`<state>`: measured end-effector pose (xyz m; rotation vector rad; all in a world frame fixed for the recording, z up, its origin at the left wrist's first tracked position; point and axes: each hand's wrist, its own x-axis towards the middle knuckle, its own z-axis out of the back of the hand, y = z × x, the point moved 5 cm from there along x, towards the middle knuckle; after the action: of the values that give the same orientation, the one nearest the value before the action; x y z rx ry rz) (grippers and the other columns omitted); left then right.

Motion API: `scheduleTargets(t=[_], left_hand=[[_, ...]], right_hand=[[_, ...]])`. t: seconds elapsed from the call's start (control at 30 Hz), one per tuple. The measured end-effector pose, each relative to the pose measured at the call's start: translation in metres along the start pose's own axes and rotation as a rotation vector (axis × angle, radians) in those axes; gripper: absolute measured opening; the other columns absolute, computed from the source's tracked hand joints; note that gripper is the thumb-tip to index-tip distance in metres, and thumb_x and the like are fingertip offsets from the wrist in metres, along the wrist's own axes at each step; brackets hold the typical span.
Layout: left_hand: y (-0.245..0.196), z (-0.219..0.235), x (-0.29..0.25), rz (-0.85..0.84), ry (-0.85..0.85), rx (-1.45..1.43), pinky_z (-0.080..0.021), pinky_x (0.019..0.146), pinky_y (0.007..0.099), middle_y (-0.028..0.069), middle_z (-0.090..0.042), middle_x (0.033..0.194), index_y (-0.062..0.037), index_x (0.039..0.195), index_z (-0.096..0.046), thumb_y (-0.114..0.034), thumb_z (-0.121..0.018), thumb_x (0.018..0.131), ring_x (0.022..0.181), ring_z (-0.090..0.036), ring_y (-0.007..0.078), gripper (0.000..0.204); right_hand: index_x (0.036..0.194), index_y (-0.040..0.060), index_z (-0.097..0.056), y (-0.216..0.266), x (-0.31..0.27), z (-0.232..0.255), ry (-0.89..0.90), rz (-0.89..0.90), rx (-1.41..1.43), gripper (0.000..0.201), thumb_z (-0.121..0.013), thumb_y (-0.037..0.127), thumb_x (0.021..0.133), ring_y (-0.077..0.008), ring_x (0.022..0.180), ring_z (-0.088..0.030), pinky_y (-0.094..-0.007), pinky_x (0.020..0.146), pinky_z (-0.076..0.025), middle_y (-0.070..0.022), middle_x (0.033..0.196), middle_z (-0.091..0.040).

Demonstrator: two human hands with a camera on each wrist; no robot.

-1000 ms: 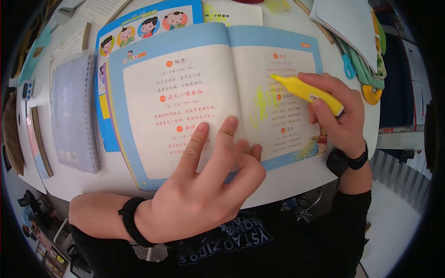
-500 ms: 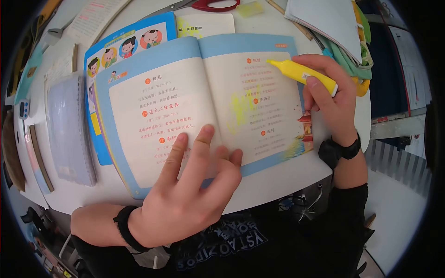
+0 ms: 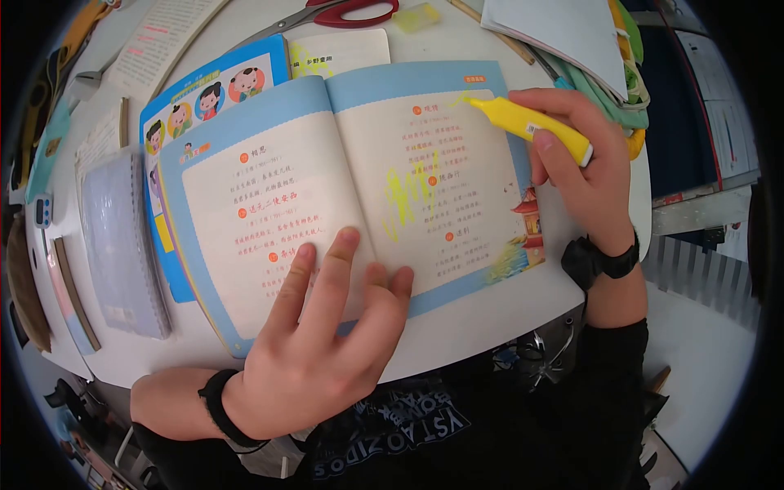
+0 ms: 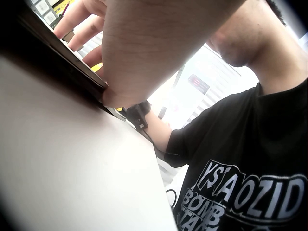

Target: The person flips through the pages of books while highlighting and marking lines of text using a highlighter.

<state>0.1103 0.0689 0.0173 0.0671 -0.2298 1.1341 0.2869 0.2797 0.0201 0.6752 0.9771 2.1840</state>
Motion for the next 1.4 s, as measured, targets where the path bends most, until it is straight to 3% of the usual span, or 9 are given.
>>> scheduleTargets(t=[0.13, 0.2, 0.33, 0.5, 0.63, 0.73, 0.8, 1.33, 1.4], left_hand=[[0.0, -0.002, -0.001, -0.004, -0.005, 0.01, -0.063, 0.09, 0.057, 0.0121, -0.061, 0.107, -0.0056, 0.116, -0.079, -0.021, -0.077, 0.065, 0.118, -0.066, 0.0459, 0.054], [-0.001, -0.003, -0.002, -0.003, -0.016, 0.015, -0.063, 0.09, 0.0572, 0.0121, -0.061, 0.107, -0.0055, 0.117, -0.079, -0.022, -0.077, 0.065, 0.118, -0.066, 0.0459, 0.054], [-0.001, -0.002, -0.001, -0.003, -0.011, 0.014, -0.063, 0.091, 0.0573, 0.012, -0.061, 0.106, -0.0055, 0.117, -0.079, -0.021, -0.077, 0.065, 0.118, -0.066, 0.0458, 0.054], [-0.001, -0.002, -0.002, 0.008, -0.028, 0.019, -0.063, 0.091, 0.0566, 0.0118, -0.061, 0.107, -0.0056, 0.117, -0.079, -0.022, -0.078, 0.063, 0.12, -0.066, 0.0454, 0.056], [-0.001, 0.0, -0.001, 0.004, 0.002, 0.011, -0.063, 0.091, 0.0563, 0.0118, -0.061, 0.108, -0.0057, 0.117, -0.079, -0.021, -0.079, 0.063, 0.12, -0.065, 0.0453, 0.056], [-0.001, 0.0, -0.001, 0.013, 0.002, 0.005, -0.063, 0.091, 0.0562, 0.0118, -0.061, 0.108, -0.0057, 0.117, -0.079, -0.021, -0.079, 0.064, 0.12, -0.065, 0.0453, 0.056], [0.0, 0.0, -0.001, 0.01, 0.016, 0.001, -0.063, 0.091, 0.056, 0.0118, -0.061, 0.109, -0.0056, 0.117, -0.079, -0.021, -0.079, 0.064, 0.121, -0.065, 0.0454, 0.056], [-0.001, 0.0, -0.001, -0.004, 0.001, 0.023, -0.063, 0.091, 0.0557, 0.012, -0.062, 0.11, -0.0059, 0.118, -0.078, -0.022, -0.078, 0.063, 0.119, -0.065, 0.0447, 0.058], [-0.001, 0.0, -0.001, -0.01, 0.009, 0.026, -0.063, 0.09, 0.0552, 0.0121, -0.062, 0.11, -0.0058, 0.118, -0.078, -0.022, -0.078, 0.063, 0.119, -0.065, 0.0446, 0.058]], right_hand=[[0.122, 0.0017, -0.071, 0.001, 0.002, 0.002, 0.119, 0.157, -0.151, 0.025, -0.061, 0.005, 0.099, -0.0047, 0.061, -0.057, -0.0216, 0.059, -0.047, -0.0022, 0.084, -0.068], [0.12, 0.0005, -0.072, -0.002, 0.002, 0.011, 0.057, -0.144, -0.125, 0.025, -0.061, 0.005, 0.098, -0.0041, 0.062, -0.057, -0.0221, 0.059, -0.046, -0.0034, 0.088, -0.07], [0.118, 0.0005, -0.072, -0.001, 0.001, 0.02, -0.092, -0.137, -0.15, 0.024, -0.06, 0.006, 0.098, -0.0041, 0.063, -0.058, -0.0233, 0.059, -0.046, -0.0042, 0.088, -0.071], [0.116, 0.0008, -0.074, 0.003, -0.001, 0.009, 0.187, 0.095, -0.16, 0.023, -0.062, 0.006, 0.097, -0.0044, 0.064, -0.059, -0.0224, 0.06, -0.046, -0.0051, 0.091, -0.073], [0.114, -0.0006, -0.074, 0.007, 0.001, 0.018, 0.021, 0.086, -0.274, 0.024, -0.062, 0.003, 0.093, -0.0076, 0.066, -0.063, -0.0233, 0.062, -0.047, -0.0076, 0.093, -0.074], [0.112, -0.0015, -0.074, 0.007, -0.001, 0.021, 0.014, -0.128, -0.158, 0.024, -0.062, 0.004, 0.091, -0.0109, 0.068, -0.066, -0.0252, 0.064, -0.049, -0.0099, 0.091, -0.074], [0.11, -0.0017, -0.074, 0.016, -0.002, 0.013, 0.239, 0.123, -0.114, 0.022, -0.063, 0.004, 0.091, -0.0123, 0.068, -0.067, -0.0256, 0.064, -0.05, -0.0099, 0.089, -0.075], [0.113, 0.0004, -0.075, 0.007, -0.002, 0.006, 0.242, 0.228, -0.199, 0.027, -0.065, 0.002, 0.088, -0.0143, 0.066, -0.067, -0.0264, 0.063, -0.051, -0.0117, 0.093, -0.076], [0.116, 0.0023, -0.075, 0.009, -0.002, 0.014, 0.037, 0.28, -0.34, 0.027, -0.062, 0.002, 0.092, -0.0108, 0.063, -0.063, -0.0251, 0.06, -0.048, -0.0072, 0.086, -0.073]])
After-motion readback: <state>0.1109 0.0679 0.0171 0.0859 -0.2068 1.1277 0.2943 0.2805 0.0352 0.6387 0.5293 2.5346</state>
